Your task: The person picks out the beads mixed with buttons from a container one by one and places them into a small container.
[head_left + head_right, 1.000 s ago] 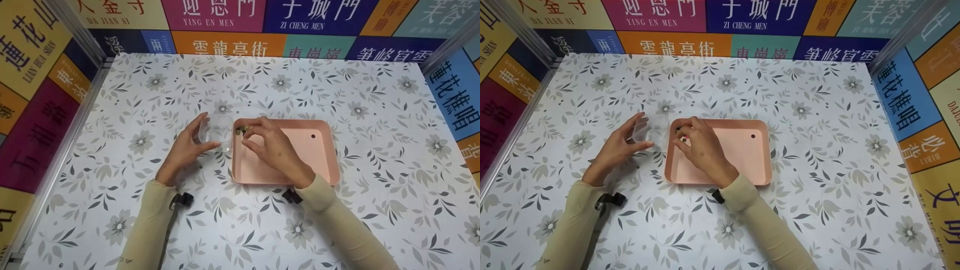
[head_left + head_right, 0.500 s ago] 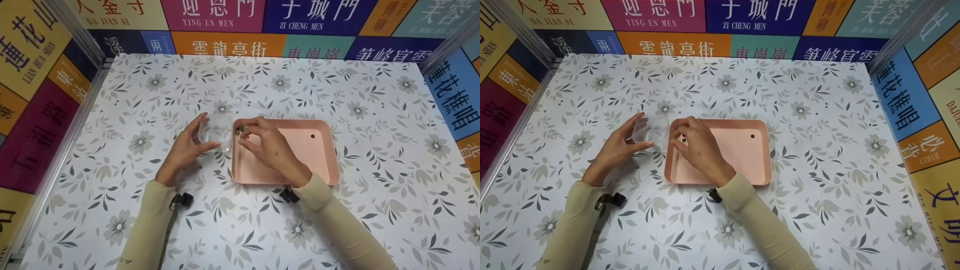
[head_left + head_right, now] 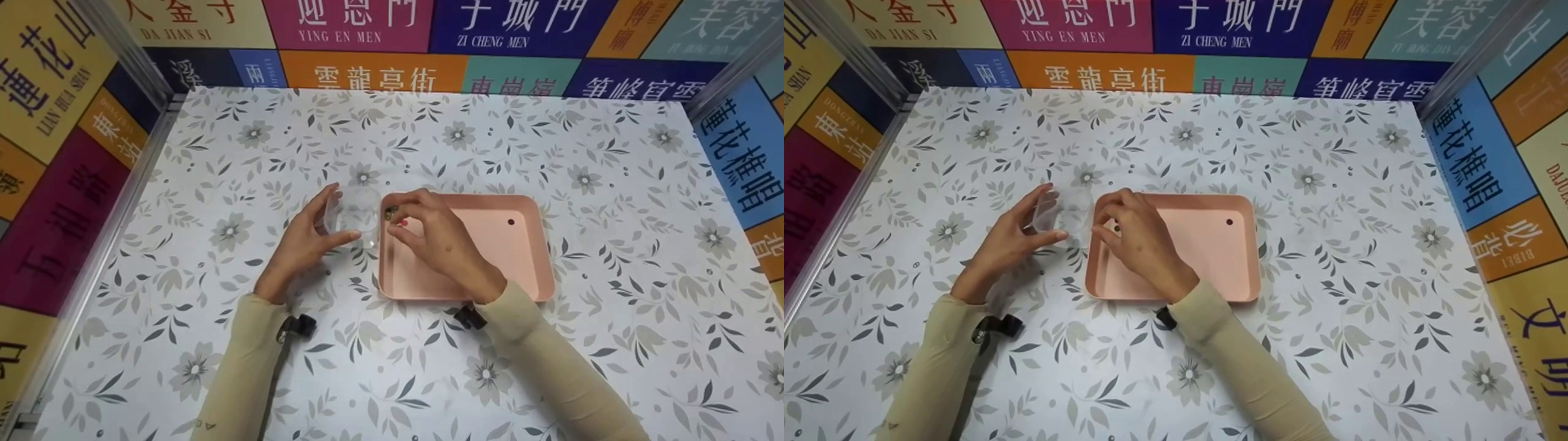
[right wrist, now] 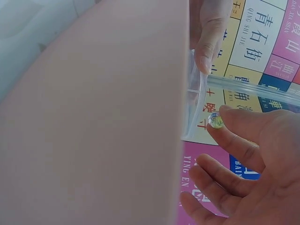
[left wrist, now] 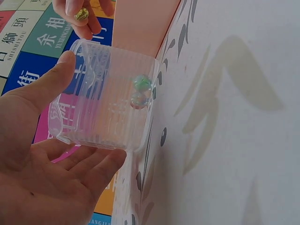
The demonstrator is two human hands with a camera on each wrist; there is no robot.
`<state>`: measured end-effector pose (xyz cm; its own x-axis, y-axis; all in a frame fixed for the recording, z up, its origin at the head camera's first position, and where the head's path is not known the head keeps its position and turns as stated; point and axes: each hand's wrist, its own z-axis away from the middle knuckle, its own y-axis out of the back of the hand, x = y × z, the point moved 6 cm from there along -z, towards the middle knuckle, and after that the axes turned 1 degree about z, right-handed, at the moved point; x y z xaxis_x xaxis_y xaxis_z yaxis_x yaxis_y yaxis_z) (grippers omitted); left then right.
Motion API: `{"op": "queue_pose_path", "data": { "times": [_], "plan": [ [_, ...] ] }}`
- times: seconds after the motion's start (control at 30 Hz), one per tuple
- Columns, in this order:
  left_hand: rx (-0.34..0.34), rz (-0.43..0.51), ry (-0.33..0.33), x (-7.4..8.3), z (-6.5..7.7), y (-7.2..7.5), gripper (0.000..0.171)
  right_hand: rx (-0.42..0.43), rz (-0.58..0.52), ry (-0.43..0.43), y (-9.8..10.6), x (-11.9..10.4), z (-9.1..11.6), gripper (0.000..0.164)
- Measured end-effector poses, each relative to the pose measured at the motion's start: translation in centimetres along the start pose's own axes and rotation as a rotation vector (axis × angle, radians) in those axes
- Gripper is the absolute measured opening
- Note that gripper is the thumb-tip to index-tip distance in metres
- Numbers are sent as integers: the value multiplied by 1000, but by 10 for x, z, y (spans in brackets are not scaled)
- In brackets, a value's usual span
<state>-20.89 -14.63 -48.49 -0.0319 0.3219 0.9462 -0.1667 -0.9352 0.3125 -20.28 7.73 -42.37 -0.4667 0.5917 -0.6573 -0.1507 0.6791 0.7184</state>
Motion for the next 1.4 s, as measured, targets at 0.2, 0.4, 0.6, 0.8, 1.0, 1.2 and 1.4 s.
{"op": "queue_pose_path", "data": {
  "times": [0.2,0.4,0.6,0.8,1.0,1.2,1.4],
  "plan": [
    [-4,16,0,0,1,0,104,8,-7,-1,-1,-1,-2,10],
    [3,27,1,0,1,-1,102,12,-31,11,-3,-2,-4,9],
    [12,-1,9,0,3,0,102,12,-42,22,-6,-5,-7,8],
    [8,-8,-5,1,1,0,104,10,-30,25,-5,-6,-9,9],
    [2,-23,-14,2,0,1,103,26,-12,54,-3,-9,-10,12],
    [1,-23,-18,2,0,1,101,18,6,53,-7,-11,-11,13],
    [1,-23,-16,1,0,1,101,-4,14,35,-13,-11,-14,14]
  ]
}}
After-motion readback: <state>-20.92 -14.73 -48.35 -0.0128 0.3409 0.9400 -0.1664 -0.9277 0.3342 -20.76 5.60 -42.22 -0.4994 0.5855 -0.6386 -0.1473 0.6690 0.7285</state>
